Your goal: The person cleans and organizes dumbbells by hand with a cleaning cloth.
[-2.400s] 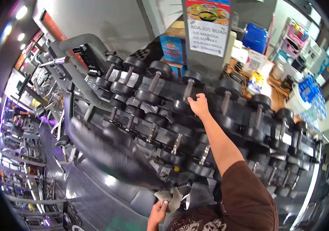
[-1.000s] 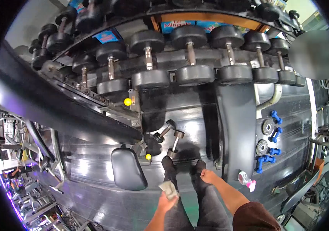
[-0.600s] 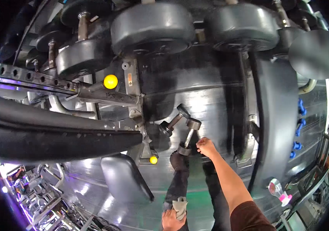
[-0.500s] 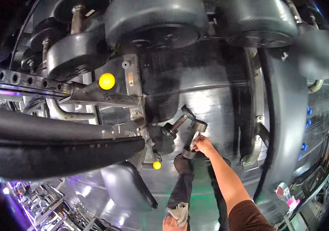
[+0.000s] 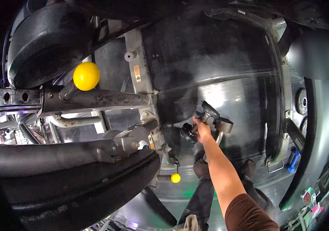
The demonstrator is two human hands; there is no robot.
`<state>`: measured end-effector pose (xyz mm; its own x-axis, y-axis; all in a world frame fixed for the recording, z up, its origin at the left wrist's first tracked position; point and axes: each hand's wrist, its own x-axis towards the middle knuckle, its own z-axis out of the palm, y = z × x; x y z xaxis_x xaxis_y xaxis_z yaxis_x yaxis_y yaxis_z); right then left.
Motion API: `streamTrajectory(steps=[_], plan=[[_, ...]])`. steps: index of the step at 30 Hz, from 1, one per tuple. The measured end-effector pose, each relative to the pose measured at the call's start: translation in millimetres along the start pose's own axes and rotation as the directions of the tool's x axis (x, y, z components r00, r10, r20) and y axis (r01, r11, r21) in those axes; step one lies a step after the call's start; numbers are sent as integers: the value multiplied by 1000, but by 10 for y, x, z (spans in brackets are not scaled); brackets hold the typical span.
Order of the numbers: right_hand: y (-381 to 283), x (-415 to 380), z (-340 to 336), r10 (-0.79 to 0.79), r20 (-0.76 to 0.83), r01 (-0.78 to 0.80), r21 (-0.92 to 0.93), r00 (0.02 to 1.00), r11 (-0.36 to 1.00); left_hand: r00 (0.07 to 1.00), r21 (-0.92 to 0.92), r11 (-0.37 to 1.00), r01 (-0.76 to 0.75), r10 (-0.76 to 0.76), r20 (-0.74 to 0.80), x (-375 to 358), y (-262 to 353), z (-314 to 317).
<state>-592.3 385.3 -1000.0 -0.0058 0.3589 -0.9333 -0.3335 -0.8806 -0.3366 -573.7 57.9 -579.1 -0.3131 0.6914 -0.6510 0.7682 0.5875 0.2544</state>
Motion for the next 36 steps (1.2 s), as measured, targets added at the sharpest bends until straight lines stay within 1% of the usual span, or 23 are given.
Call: streamTrajectory(steps=[2, 3, 5, 6, 8, 10, 13, 15, 16, 18, 19, 21, 22, 24, 25, 26, 28, 29, 30, 31, 32, 35, 36], plan=[[143, 50, 8, 35, -88, -18, 187, 996, 982, 1000, 28, 1000, -13, 13, -1, -25, -13, 24], [143, -83, -30, 81, -33, -74, 192, 996, 979, 1000, 40, 999, -24, 24, -3, -46, -9, 45], [89, -488, -151, 156, 77, -168, 190, 985, 967, 998, 73, 996, -53, 54, -15, -93, 2, 125], [76, -721, -202, 178, 69, -186, 125, 982, 975, 997, 93, 993, -72, 74, -22, -134, 6, 171], [53, -1218, -410, 192, 163, -209, 92, 968, 974, 989, 152, 980, -130, 138, -43, -208, 12, 314], [120, -1610, -725, 267, 130, -273, 29, 955, 962, 962, 294, 924, -243, 268, -48, -274, -138, 582], [-29, -2400, -1263, 291, 170, -282, -76, 941, 956, 966, 169, 955, -244, 254, -39, -322, 22, 655], [-290, -3039, -1586, 312, 195, -287, -146, 930, 947, 977, 30, 983, -182, 178, 120, -316, 200, 542], [-439, -3371, -1742, 318, 195, -278, -206, 928, 938, 989, 7, 989, -147, 147, 19, -276, 258, 547], [-809, -4074, -1925, 311, 243, -272, -182, 919, 945, 983, -60, 994, -90, 79, -166, -262, 359, 551], [-964, -4430, -2017, 231, 242, -188, -186, 942, 964, 1000, -87, 996, 9, -11, -23, -281, 500, 380], [-1269, -5050, -2158, 64, 258, -12, -198, 964, 980, 993, -441, 896, 49, -89, -72, -365, 525, 357], [-1443, -5271, -2312, 89, 297, 38, -395, 951, 918, 987, -599, 798, 63, -138, -80, -434, 525, 316], [-1872, -5814, -2513, -10, 441, 269, -530, 897, 804, 968, -889, 418, 185, -233, 92, -530, 503, 151], [-2200, -6193, -2468, -77, 525, 418, -570, 847, 707, 953, -953, 184, 240, -231, 195, -590, 537, -26], [-2243, -6245, -2720, -49, 560, 501, -694, 827, 518, 942, -945, 184, 270, -251, 221, -673, 686, -272], [-2649, -6987, -2706, -30, 447, 351, -658, 894, 666, 913, -920, 191, 342, -299, 278, -960, 1158, -1139], [-2579, -6990, -2825, -471, 681, 825, -411, 561, 387, 954, -962, 105, 252, -193, 229, -1070, 1292, -1450], [-2845, -7492, -2735, -517, 709, 877, -393, 480, 276, 982, -986, -5, 166, -87, 166, -1167, 1502, -1696], [-2902, -7604, -2865, -491, 732, 881, -399, 472, 253, 986, -993, -46, 104, -127, 109, -1332, 1753, -1982], [-2887, -7706, -2960, -466, 750, 883, -403, 469, 241, 997, -997, -70, 25, 73, 20, -1298, 1733, -2058], [-2976, -8278, -3082, -483, 720, 849, -519, 498, 103, 986, -996, 37, -87, 146, -80, -1720, 2622, -2737], [-2962, -8375, -3099, -532, 705, 861, -500, 469, 96, 974, -992, 44, -120, 198, -110, -1827, 2901, -2860]])
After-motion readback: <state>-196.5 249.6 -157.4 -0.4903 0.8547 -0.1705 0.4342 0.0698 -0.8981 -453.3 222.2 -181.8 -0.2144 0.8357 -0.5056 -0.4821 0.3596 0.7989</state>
